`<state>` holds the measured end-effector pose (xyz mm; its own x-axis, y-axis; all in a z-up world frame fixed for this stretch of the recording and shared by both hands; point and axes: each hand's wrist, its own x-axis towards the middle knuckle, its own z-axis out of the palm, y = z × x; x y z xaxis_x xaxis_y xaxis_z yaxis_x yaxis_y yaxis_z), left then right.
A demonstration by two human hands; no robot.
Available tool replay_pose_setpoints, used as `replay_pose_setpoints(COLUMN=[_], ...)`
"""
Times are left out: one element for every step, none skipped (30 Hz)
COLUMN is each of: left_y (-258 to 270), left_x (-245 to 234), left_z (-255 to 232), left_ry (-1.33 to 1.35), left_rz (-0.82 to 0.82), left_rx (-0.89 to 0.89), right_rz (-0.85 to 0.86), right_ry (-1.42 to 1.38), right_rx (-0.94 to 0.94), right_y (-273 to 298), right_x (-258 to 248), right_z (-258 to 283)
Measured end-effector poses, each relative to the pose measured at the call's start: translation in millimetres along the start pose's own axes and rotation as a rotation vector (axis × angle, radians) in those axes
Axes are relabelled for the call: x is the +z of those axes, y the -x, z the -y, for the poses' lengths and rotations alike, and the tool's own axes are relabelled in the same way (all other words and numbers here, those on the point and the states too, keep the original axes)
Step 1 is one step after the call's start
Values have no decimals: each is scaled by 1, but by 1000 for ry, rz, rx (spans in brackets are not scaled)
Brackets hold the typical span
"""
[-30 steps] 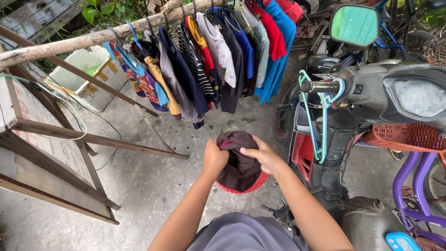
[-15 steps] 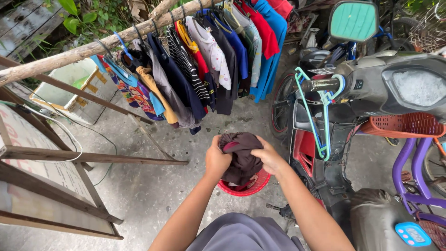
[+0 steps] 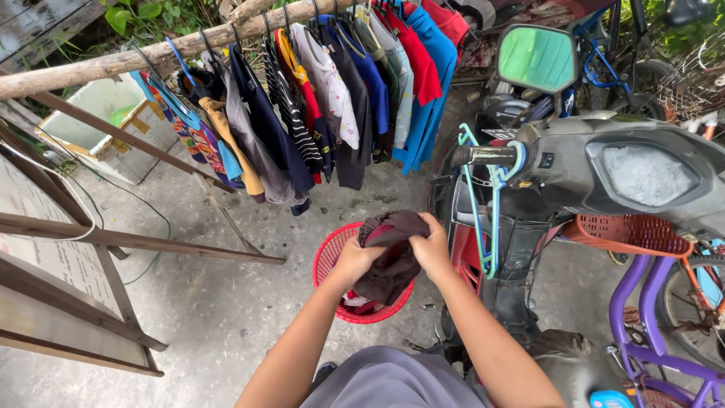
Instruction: The recorder takes various items of clothing from a laundry basket and hangs them on a makeshift branch clothesline using plastic hangers.
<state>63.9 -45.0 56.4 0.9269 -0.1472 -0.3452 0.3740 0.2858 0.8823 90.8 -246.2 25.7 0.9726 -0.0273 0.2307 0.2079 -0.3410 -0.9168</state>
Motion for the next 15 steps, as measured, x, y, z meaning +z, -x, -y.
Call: replay_pose_setpoints(left_y=[9, 18, 16, 15, 13, 17, 21, 25, 27, 30, 33, 41, 49, 56, 57], left_x=[5, 10, 8, 5, 2, 5, 7, 8, 12, 16, 19, 24, 28, 32, 31], left_z=[-8, -16, -12, -7, -3, 0, 2, 4, 6, 7, 9, -4, -16, -28, -29], left_ry=[-112, -225, -223, -43, 138, 140, 269, 398, 397, 514, 631, 631, 608, 584, 586], left_rz=[86, 173, 167, 269, 368, 363, 454, 545, 541, 566, 589, 584, 482, 379, 374], left_rx=[4, 7, 8, -95, -195, -192, -211, -228, -225, -204, -184, -183, -194, -205, -205], right_rz=[47, 94, 100, 249, 401, 408, 507, 607, 612, 589, 563, 567, 448, 329, 334], right_ry=[-238, -475, -475, -627, -775, -774, -796, -815, -816, -725, -635, -637, -608, -578, -579], right_rx=[167, 336, 336, 488, 640, 639, 694, 748, 746, 616, 488, 489, 372, 256, 259], right_y=[-5, -9, -9, -8, -8, -9, -9, -9, -11, -14, -15, -14, -13, -11, -8], right_x=[-9, -18, -29, -39, -49, -53, -56, -59, -54, -50, -44, -46, -47, -48, -53], right_z=[5, 9, 18, 26, 35, 34, 32, 30, 25, 21, 16, 27, 38, 49, 51])
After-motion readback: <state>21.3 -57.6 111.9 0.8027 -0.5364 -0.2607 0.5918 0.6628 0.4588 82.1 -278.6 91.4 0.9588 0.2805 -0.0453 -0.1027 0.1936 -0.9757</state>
